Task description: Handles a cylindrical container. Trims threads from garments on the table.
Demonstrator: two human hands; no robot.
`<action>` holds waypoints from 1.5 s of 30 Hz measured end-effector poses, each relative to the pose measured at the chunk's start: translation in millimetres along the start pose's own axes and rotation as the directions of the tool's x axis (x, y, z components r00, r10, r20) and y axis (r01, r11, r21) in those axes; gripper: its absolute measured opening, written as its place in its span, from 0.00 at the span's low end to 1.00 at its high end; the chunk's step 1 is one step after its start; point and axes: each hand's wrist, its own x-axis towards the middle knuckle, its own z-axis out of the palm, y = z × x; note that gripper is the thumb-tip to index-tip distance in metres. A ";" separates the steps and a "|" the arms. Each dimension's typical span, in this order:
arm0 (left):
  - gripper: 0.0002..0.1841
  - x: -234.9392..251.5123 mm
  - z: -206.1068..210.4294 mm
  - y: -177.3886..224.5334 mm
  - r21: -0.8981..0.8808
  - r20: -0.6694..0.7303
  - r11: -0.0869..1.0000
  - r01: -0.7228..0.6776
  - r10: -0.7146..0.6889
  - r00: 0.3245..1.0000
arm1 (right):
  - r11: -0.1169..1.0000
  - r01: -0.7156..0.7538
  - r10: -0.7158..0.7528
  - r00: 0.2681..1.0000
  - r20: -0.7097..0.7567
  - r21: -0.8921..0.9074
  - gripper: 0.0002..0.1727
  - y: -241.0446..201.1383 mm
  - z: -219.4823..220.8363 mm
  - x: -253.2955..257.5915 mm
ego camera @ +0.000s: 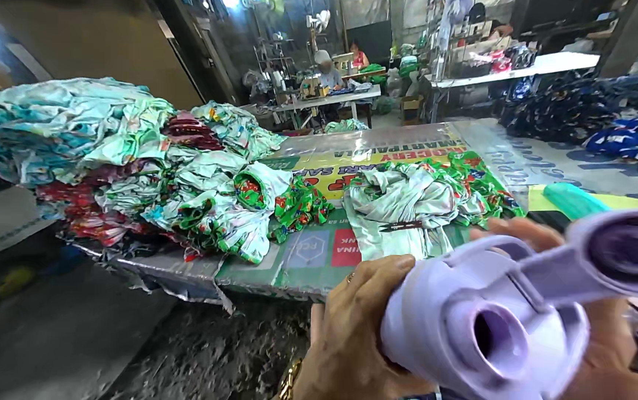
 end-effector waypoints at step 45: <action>0.51 -221.1 -54.9 36.2 0.361 -0.210 0.581 0.730 -0.712 0.670 | 0.996 -0.064 0.086 0.336 0.938 -0.069 0.45 97.3 108.2 -15.1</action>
